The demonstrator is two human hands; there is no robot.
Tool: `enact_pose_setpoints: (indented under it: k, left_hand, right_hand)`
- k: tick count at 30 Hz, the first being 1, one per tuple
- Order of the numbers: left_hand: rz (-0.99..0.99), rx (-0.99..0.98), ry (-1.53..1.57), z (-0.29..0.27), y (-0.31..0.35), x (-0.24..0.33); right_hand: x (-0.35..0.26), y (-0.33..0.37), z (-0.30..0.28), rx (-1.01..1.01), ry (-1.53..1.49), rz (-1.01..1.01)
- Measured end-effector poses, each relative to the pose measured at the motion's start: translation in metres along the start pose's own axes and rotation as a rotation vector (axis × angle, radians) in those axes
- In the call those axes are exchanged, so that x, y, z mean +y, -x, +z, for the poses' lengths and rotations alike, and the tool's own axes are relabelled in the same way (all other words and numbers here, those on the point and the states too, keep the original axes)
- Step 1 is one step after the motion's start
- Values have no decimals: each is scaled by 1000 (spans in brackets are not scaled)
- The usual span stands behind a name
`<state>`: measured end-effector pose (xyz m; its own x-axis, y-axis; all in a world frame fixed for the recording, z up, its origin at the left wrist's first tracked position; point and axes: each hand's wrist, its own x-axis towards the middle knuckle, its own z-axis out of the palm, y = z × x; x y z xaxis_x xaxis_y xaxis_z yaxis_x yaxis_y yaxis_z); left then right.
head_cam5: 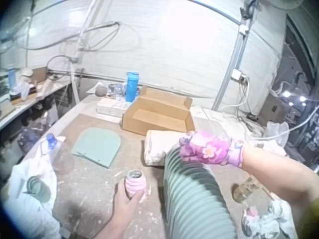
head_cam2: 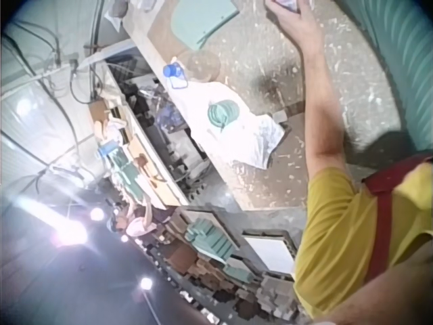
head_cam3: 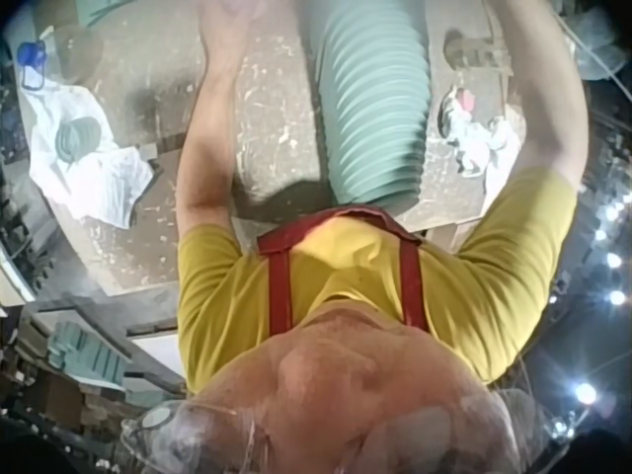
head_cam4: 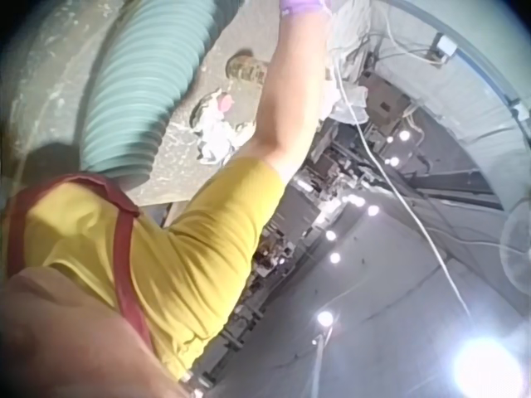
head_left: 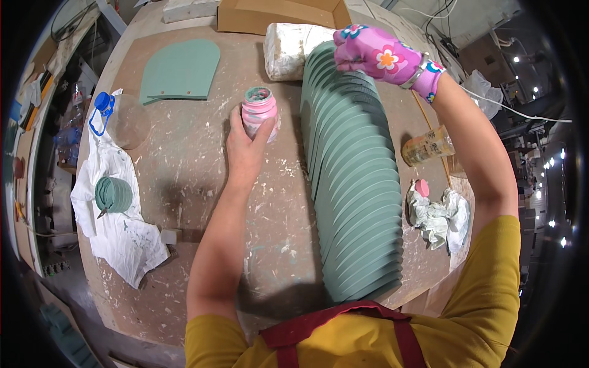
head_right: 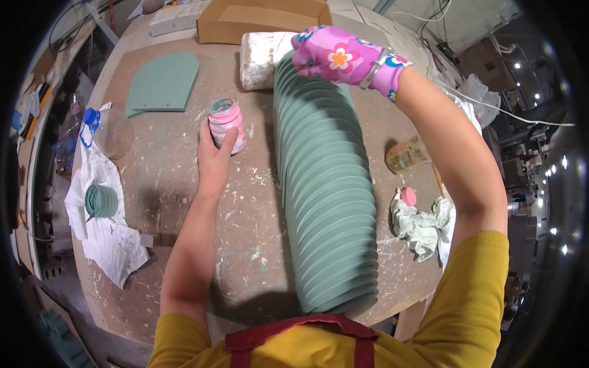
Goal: The person cleans a large, ribbed, green ceramic object using a cloth, then uses a small tool to scrape the edges of another ceramic piece.
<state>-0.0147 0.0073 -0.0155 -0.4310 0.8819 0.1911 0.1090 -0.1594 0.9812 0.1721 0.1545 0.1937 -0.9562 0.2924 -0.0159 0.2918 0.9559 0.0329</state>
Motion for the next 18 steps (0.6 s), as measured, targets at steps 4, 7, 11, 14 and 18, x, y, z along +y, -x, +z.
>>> enact_pose_setpoints:
  k: [4,7,11,14,18]
  left_hand:
    - [-4,6,-7,0,1,-1]
    - [2,7,0,-2,0,-5]
    - [-12,-13,3,5,1,1]
    - [9,3,-3,-1,1,-1]
    - [1,-8,39,-1,1,-1]
  right_hand:
    - [-2,6,-8,-40,-97,92]
    - [-4,1,3,-62,-18,-20]
    - [4,2,-4,-6,29,18]
    - [-14,-14,10,-18,-35,-47]
    - [-27,-30,21,-222,-31,-16]
